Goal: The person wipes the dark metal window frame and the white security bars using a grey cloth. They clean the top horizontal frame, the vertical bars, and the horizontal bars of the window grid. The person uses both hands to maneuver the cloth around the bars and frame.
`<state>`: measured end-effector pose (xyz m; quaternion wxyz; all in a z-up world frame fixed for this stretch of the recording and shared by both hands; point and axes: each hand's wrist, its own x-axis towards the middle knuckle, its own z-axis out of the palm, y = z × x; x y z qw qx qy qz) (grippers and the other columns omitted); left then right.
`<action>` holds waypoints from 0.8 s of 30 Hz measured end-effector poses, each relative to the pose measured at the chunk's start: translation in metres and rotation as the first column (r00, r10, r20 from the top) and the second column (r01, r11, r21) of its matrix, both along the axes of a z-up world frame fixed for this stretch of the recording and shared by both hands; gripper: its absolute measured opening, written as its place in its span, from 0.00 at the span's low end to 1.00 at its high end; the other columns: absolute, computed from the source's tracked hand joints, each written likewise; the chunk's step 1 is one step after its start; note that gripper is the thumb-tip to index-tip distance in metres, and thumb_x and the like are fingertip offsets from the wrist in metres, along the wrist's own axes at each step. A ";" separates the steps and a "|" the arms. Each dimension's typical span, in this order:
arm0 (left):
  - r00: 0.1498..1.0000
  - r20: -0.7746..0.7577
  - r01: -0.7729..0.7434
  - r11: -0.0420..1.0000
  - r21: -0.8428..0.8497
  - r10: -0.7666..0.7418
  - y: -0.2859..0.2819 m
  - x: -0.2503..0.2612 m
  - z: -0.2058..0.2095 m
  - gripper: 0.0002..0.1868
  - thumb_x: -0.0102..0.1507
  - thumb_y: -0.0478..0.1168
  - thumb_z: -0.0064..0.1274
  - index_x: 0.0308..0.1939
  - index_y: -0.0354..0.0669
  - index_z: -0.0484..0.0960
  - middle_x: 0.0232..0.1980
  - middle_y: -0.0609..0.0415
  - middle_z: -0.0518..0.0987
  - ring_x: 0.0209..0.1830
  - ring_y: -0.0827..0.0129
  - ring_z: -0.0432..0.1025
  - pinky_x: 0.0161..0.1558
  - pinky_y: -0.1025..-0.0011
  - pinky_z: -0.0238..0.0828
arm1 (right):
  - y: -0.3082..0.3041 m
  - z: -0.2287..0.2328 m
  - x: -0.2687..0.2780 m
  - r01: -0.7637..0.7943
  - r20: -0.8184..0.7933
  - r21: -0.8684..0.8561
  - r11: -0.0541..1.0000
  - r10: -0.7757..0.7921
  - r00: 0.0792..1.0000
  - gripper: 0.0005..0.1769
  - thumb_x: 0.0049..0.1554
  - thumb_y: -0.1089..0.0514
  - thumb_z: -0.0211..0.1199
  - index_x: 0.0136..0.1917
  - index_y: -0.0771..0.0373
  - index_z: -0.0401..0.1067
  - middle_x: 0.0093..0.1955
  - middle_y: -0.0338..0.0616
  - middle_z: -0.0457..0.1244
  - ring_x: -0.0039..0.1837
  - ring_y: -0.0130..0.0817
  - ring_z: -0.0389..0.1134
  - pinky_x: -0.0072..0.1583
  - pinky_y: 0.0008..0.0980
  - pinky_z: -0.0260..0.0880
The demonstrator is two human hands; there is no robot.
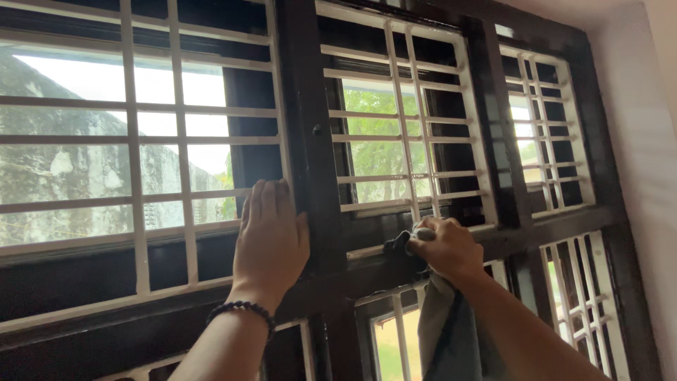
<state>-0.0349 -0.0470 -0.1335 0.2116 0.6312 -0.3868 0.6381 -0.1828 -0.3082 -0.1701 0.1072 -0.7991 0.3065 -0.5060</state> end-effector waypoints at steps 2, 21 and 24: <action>1.000 0.003 -0.001 1.000 -0.013 0.001 -0.002 0.001 -0.001 0.32 0.67 0.46 0.42 0.68 0.26 0.62 0.68 0.34 0.65 0.75 0.45 0.55 0.74 0.55 0.52 | 0.006 -0.003 -0.001 0.012 0.021 -0.001 1.000 -0.012 1.000 0.26 0.47 0.36 0.70 0.58 0.42 0.78 0.59 0.46 0.68 0.61 0.47 0.72 0.63 0.50 0.69; 0.998 -0.052 0.029 1.000 -0.010 -0.030 -0.004 0.000 0.001 0.30 0.72 0.49 0.37 0.70 0.28 0.62 0.71 0.35 0.65 0.78 0.46 0.51 0.76 0.55 0.49 | 0.087 -0.003 0.019 -0.172 -0.042 -0.502 0.848 0.175 0.984 0.16 0.51 0.50 0.65 0.52 0.53 0.76 0.47 0.43 0.71 0.53 0.45 0.73 0.56 0.54 0.70; 0.925 -0.319 0.152 0.970 -0.187 -0.207 -0.023 -0.019 0.007 0.30 0.75 0.54 0.34 0.71 0.33 0.62 0.76 0.39 0.61 0.82 0.47 0.46 0.79 0.54 0.43 | 0.092 0.004 0.011 -0.200 -0.107 -0.444 0.873 0.170 0.980 0.16 0.49 0.50 0.66 0.51 0.52 0.77 0.46 0.41 0.69 0.56 0.45 0.71 0.58 0.57 0.67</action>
